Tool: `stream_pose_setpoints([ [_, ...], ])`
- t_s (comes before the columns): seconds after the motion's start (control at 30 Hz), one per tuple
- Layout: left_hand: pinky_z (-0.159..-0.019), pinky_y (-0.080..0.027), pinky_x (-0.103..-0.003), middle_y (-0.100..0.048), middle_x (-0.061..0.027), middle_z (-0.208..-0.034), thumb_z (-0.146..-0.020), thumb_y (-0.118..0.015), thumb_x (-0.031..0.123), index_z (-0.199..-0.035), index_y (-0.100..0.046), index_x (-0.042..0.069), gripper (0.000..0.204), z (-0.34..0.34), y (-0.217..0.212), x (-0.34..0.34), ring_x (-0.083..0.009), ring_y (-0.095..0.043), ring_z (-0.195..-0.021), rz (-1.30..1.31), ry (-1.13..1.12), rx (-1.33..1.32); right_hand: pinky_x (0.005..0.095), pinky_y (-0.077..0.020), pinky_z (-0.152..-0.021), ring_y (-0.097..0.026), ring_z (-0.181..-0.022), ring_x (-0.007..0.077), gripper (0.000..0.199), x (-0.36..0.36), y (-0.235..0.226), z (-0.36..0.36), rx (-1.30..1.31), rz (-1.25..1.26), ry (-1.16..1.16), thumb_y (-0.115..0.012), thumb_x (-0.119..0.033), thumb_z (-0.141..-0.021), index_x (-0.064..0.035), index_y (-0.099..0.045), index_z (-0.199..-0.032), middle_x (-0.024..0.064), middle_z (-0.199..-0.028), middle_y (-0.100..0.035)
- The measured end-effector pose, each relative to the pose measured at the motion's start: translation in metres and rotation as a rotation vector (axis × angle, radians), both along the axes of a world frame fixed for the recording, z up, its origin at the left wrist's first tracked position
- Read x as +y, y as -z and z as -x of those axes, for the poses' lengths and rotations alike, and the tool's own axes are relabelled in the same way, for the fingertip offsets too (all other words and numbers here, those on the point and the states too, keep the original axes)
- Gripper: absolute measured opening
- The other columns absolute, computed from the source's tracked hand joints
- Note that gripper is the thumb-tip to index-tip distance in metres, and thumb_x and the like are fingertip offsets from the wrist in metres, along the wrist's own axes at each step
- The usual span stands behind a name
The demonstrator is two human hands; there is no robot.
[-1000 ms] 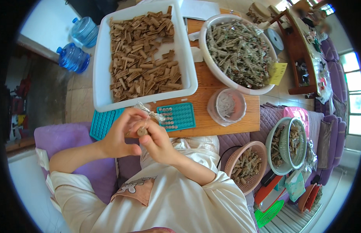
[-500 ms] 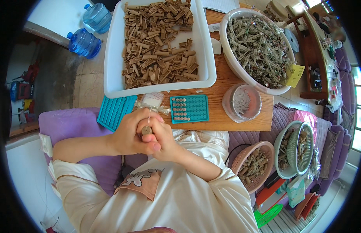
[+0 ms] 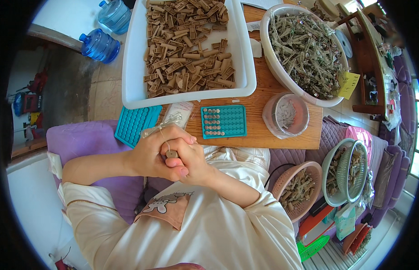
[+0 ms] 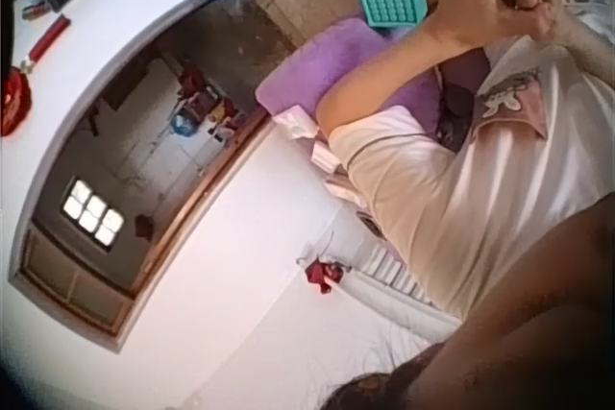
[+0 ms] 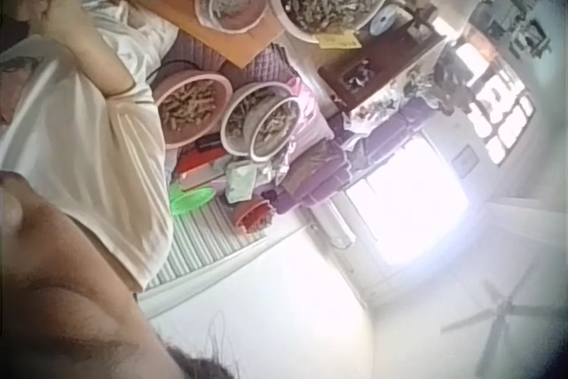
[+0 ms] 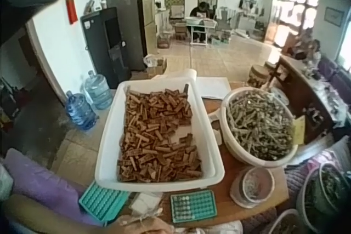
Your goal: The person assembles small metal components into cardboard tubes by hand.
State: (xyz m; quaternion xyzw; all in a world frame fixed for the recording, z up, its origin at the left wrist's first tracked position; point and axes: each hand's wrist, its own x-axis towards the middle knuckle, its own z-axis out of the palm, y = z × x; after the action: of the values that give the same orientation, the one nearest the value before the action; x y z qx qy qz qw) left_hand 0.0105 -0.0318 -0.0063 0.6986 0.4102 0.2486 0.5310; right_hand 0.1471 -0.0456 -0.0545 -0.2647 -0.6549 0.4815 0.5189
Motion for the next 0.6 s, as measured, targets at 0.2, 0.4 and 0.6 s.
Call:
stream_pose_setpoints([
  [0.2,-0.066,-0.047,-0.029,-0.057,-0.0079,-0.088,-0.062,-0.072,0.027,-0.098,-0.05,0.006,0.047,-0.002,0.0,0.0,-0.02,-0.058,-0.077,-0.098,0.002,0.065,0.0289,-0.0415,-0.049,-0.052,-0.055,0.0197,0.01,-0.003,0.005,-0.003,0.031,0.055,-0.041,-0.054,-0.009,-0.077,-0.0051,-0.049,-0.084,0.0062,-0.066,-0.052],
  [0.4,-0.068,-0.048,-0.031,-0.058,-0.0093,-0.093,-0.066,-0.068,0.043,-0.1,-0.052,0.006,0.053,-0.008,0.006,0.01,-0.0229,-0.058,-0.079,-0.16,0.162,0.195,0.0275,-0.0439,-0.055,-0.055,-0.062,0.0211,0.01,-0.01,0.009,-0.051,-0.115,0.125,-0.087,-0.048,-0.006,-0.081,-0.004,-0.047,-0.09,0.011,-0.074,-0.054],
  [0.6,-0.068,-0.048,-0.03,-0.059,-0.0095,-0.093,-0.074,-0.064,0.027,-0.098,-0.056,0.006,0.034,-0.007,0.008,0.053,-0.0194,-0.058,-0.074,-0.104,0.035,0.286,0.0239,-0.0407,-0.055,-0.048,-0.065,0.0126,0.01,-0.046,0.049,-0.199,-0.039,0.515,0.71,-0.038,-0.001,-0.083,-0.0027,-0.044,-0.091,0.006,-0.079,-0.052],
])
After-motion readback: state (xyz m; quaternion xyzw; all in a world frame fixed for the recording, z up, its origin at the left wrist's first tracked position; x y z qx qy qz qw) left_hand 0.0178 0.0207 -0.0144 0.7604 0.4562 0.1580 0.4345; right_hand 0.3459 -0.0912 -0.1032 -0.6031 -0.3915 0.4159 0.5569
